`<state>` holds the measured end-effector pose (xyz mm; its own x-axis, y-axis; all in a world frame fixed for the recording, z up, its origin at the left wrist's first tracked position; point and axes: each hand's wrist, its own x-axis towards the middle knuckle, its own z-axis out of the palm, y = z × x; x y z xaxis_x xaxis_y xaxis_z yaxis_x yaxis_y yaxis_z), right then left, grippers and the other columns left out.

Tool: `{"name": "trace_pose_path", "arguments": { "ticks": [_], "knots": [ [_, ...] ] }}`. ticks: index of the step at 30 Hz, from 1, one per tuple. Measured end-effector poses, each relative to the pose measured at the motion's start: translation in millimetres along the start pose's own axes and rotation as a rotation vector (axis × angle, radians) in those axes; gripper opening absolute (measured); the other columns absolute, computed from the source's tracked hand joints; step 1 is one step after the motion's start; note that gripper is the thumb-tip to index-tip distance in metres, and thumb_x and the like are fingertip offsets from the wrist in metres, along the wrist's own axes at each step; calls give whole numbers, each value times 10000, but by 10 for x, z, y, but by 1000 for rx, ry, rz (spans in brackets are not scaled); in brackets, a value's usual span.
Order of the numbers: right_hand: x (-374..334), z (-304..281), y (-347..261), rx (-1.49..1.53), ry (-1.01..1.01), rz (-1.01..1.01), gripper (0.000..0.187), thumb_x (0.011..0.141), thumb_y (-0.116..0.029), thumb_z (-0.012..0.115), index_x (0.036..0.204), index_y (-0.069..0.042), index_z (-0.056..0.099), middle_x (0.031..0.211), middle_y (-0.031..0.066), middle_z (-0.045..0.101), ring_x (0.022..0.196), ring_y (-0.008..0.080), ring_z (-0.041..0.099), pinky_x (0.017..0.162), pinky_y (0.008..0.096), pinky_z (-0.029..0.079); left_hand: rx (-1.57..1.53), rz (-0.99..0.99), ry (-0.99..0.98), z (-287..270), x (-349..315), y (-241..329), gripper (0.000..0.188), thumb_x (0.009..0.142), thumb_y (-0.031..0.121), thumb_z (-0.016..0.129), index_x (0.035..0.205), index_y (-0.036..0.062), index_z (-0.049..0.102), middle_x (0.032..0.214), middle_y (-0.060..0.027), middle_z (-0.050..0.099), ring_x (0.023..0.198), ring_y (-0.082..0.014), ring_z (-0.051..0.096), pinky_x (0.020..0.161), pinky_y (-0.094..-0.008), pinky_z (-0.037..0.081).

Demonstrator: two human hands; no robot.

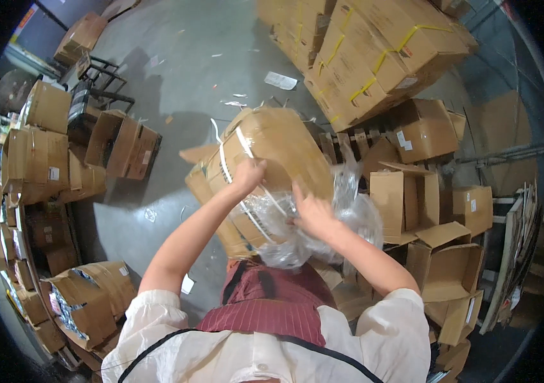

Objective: The person wraps a cardboard box with plastic film and secures it with white plastic straps by hand while moving around other boxes on a floor.

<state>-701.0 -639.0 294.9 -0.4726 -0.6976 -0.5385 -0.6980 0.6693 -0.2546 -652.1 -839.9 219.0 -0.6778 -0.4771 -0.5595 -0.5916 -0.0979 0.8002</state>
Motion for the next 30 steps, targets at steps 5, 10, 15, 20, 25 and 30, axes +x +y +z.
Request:
{"name": "trace_pose_path", "arguments": {
  "ticks": [5,10,15,20,25,30],
  "knots": [
    [410,489,243,185,-249,-307,690,732,-216,714,1313,4,414,1107,279,592,1007,380,608,852,410,490,577,198,-75,143,92,70,334,871,279,557,991,-23,633,905,-251,659,877,-413,632,810,-458,493],
    [517,422,411,1256,259,191,531,719,-34,627,1221,74,492,1156,251,603,1090,323,581,954,359,449,406,431,261,40,-380,-656,451,877,451,590,931,5,625,873,-203,647,729,-324,614,670,-425,497],
    [737,523,644,1830,-241,178,635,666,16,643,1275,57,468,1124,161,613,1048,276,597,949,353,460,-616,-526,-444,377,-977,-1041,590,901,490,589,1214,-9,574,980,-71,637,756,-151,559,689,-271,439],
    [684,247,806,1091,48,113,615,623,74,656,1226,38,541,1043,144,653,910,253,648,821,331,519,-612,-42,-8,-92,-902,-1377,241,823,65,656,1057,8,644,944,-53,666,840,-161,624,791,-297,492],
    [910,29,913,694,-109,-53,336,628,43,677,962,15,667,834,92,687,769,143,633,689,264,489,-566,27,270,-829,-851,-1357,166,824,65,664,981,20,630,857,-15,650,742,-103,594,663,-257,463],
    [1002,279,793,547,-144,-174,441,635,-37,699,1074,-42,658,909,99,696,752,164,642,669,293,505,-43,1,358,-1215,-552,-1594,180,796,69,672,960,5,636,772,-102,663,689,-223,620,650,-341,480]
  ]
}}
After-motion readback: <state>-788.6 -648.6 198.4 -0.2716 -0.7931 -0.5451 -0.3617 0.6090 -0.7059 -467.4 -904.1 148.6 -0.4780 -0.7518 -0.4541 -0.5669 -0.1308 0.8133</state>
